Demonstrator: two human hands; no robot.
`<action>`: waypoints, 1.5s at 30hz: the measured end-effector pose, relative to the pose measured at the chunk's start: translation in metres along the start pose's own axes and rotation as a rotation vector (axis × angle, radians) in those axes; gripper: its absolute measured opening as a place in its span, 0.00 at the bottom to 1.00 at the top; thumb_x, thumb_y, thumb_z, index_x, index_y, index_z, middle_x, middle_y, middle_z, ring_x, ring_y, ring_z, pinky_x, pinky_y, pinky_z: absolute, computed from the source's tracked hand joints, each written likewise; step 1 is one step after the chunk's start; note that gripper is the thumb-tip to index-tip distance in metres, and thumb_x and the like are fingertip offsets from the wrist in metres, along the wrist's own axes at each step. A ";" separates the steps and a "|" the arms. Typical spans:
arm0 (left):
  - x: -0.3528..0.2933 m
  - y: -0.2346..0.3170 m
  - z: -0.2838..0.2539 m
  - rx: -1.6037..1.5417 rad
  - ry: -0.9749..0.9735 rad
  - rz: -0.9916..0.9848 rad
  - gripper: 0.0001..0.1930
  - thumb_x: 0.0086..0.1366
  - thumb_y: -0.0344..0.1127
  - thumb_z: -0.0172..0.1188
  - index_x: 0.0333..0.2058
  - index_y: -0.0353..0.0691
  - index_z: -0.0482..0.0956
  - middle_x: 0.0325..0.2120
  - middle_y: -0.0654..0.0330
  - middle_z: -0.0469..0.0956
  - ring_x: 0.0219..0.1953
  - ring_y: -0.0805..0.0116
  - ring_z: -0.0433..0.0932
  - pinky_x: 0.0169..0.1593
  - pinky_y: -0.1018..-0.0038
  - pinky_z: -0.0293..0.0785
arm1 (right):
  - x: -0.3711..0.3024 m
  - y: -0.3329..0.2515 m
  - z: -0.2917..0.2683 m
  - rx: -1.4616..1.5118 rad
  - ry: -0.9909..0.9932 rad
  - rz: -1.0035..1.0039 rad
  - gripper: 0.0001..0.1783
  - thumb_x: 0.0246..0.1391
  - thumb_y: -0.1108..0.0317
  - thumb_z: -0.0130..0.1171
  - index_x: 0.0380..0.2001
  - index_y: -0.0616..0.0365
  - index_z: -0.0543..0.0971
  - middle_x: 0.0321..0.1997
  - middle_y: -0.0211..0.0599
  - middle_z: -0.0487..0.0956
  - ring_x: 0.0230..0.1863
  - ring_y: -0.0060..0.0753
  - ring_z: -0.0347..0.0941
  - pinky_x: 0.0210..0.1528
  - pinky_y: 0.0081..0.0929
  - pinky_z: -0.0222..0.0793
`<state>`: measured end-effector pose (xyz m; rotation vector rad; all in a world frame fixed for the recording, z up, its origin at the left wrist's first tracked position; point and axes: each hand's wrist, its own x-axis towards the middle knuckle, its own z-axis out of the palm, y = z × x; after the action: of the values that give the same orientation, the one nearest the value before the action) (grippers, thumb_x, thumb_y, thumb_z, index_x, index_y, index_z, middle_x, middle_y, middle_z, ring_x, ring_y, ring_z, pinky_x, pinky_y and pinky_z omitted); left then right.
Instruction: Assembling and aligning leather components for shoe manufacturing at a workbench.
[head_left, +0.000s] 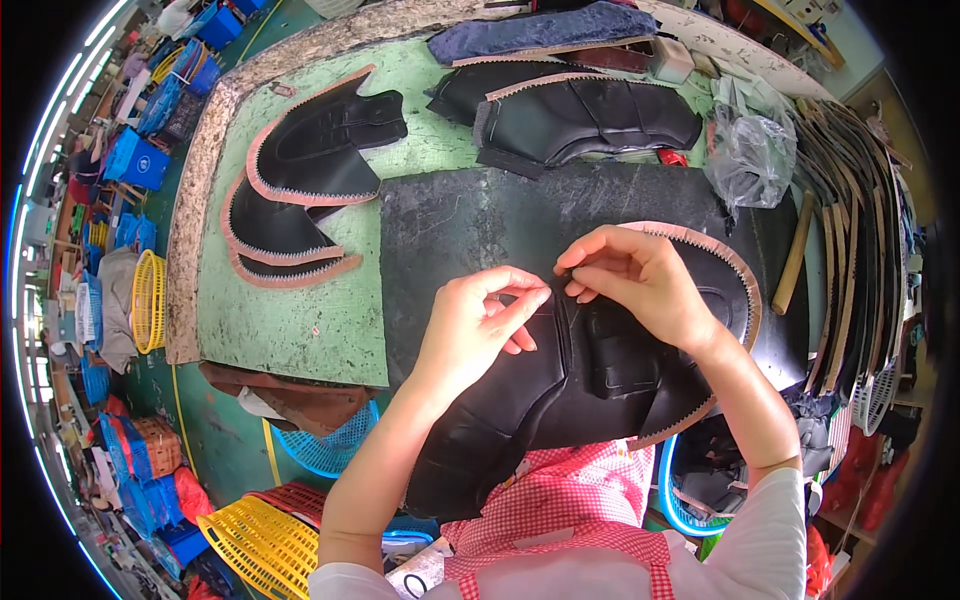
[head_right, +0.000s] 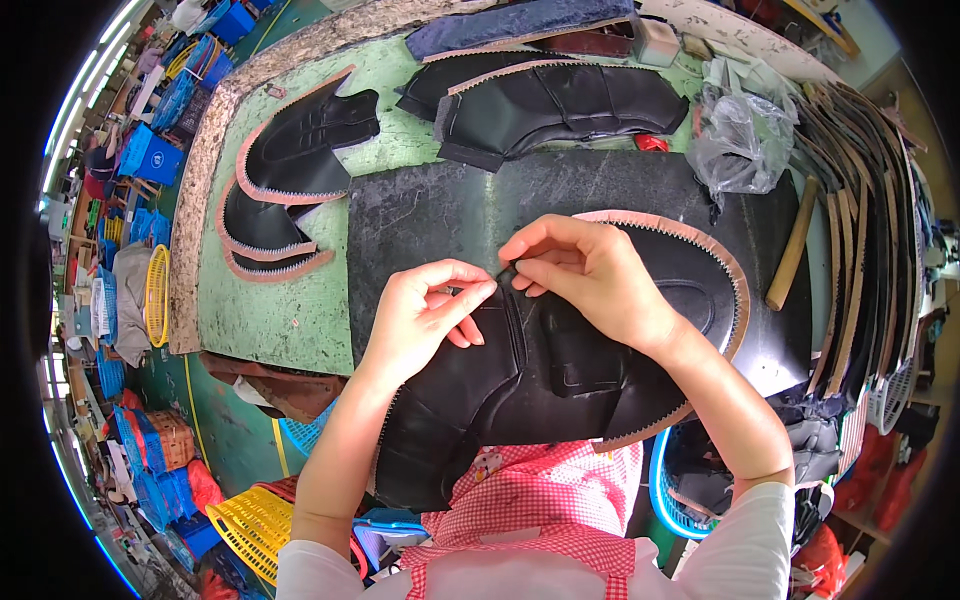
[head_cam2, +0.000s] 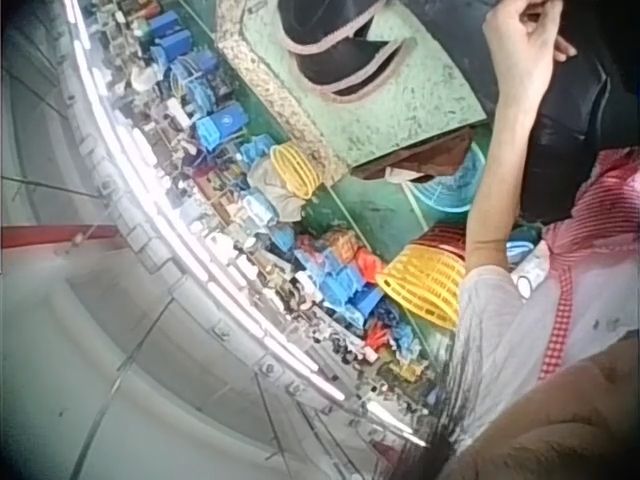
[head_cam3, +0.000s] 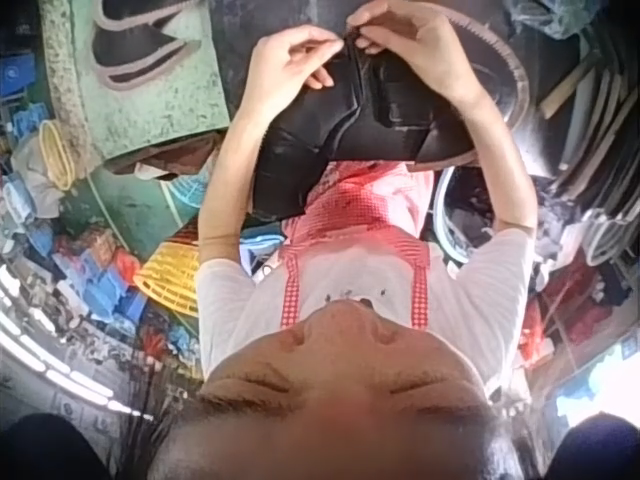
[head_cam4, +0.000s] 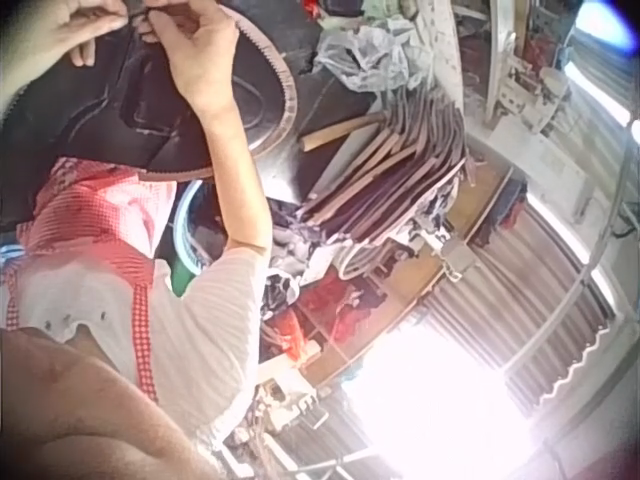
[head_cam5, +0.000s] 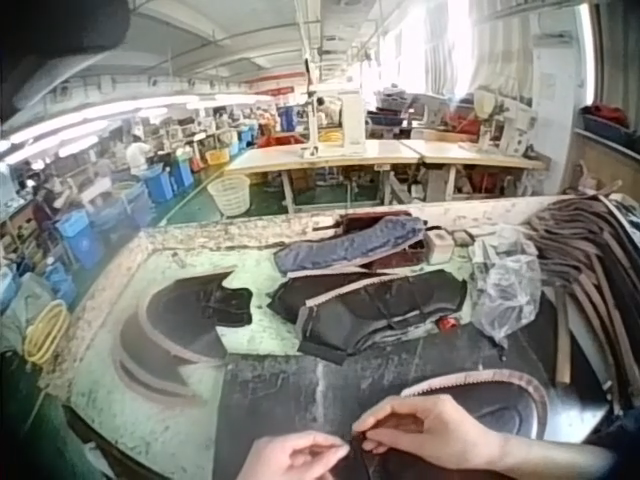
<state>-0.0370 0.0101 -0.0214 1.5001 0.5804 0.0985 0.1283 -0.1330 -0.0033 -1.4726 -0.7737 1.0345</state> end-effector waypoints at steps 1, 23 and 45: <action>0.000 0.000 0.000 0.000 0.000 -0.003 0.11 0.68 0.33 0.63 0.43 0.31 0.81 0.30 0.60 0.82 0.22 0.74 0.81 0.24 0.81 0.76 | -0.001 0.000 -0.001 -0.001 -0.003 -0.008 0.10 0.57 0.80 0.62 0.44 0.65 0.81 0.40 0.31 0.83 0.43 0.20 0.80 0.48 0.20 0.78; 0.001 -0.006 0.000 -0.008 0.005 0.052 0.09 0.67 0.31 0.64 0.41 0.32 0.81 0.32 0.59 0.83 0.21 0.75 0.81 0.22 0.82 0.75 | 0.002 -0.005 -0.001 -0.103 0.028 0.008 0.09 0.56 0.80 0.63 0.42 0.65 0.80 0.42 0.35 0.83 0.43 0.21 0.81 0.46 0.19 0.78; -0.001 -0.001 0.003 0.063 0.126 0.077 0.06 0.68 0.31 0.62 0.39 0.34 0.79 0.31 0.61 0.81 0.20 0.77 0.80 0.19 0.83 0.69 | -0.025 -0.030 -0.025 -0.818 0.332 -0.140 0.23 0.50 0.76 0.67 0.51 0.57 0.79 0.49 0.39 0.78 0.24 0.27 0.72 0.30 0.25 0.71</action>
<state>-0.0367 0.0066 -0.0226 1.5853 0.6321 0.2376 0.1435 -0.1607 0.0301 -2.1656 -1.0991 0.3325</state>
